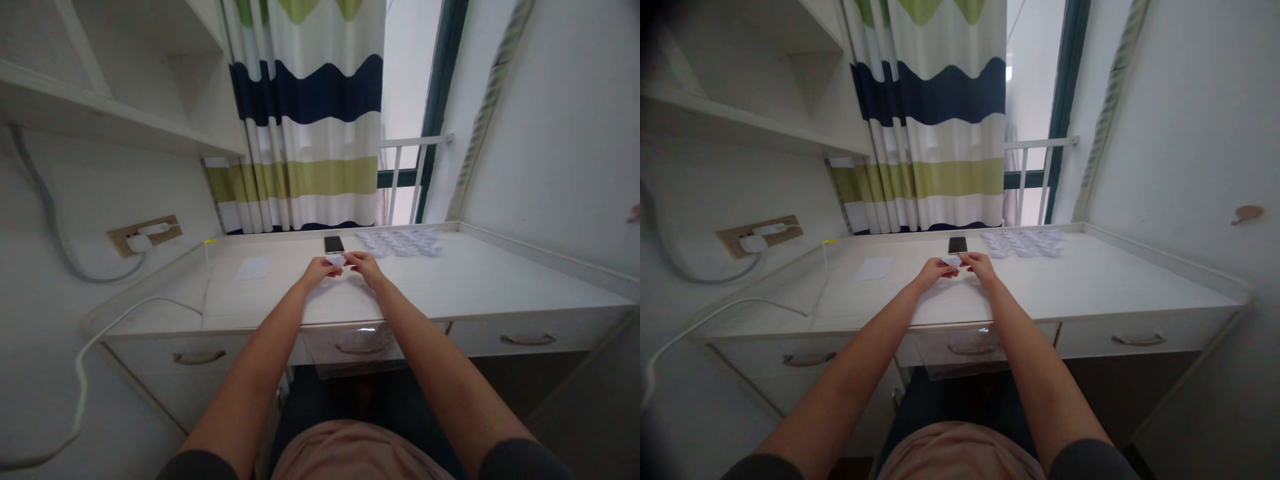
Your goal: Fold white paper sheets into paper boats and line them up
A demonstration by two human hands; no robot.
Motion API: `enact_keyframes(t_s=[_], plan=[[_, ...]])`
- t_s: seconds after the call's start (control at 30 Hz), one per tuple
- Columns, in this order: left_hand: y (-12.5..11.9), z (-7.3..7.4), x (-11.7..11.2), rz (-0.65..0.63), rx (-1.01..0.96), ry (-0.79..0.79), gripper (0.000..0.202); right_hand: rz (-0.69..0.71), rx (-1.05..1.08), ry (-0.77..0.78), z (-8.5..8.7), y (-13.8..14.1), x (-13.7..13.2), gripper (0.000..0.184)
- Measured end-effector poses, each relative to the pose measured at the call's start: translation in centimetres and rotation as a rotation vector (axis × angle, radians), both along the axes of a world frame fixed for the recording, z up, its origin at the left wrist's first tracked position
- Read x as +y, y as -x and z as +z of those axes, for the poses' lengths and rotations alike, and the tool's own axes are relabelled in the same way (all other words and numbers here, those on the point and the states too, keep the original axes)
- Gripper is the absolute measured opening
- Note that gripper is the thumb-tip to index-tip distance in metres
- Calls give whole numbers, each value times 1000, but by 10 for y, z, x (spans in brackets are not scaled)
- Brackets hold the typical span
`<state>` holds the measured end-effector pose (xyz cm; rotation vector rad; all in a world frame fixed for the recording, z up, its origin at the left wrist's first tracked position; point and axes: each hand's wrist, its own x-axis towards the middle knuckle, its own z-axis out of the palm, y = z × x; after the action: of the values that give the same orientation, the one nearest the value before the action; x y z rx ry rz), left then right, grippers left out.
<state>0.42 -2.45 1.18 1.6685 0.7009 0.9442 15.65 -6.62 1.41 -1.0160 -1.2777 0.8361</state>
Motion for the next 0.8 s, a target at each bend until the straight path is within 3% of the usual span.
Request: enact_keyframes(t_s=[0.23,0.4,0.8], plan=[[-2,-7,6,-35,160,-88,22,67,-204,-38,-4,2,5,21],[-4,-5,5,-45,120,-109,29,39,-173,-101,-3,1,5,21],[-5,-5,5,-20,85,-76,28,36,-183,-75,-4,0,7,25]])
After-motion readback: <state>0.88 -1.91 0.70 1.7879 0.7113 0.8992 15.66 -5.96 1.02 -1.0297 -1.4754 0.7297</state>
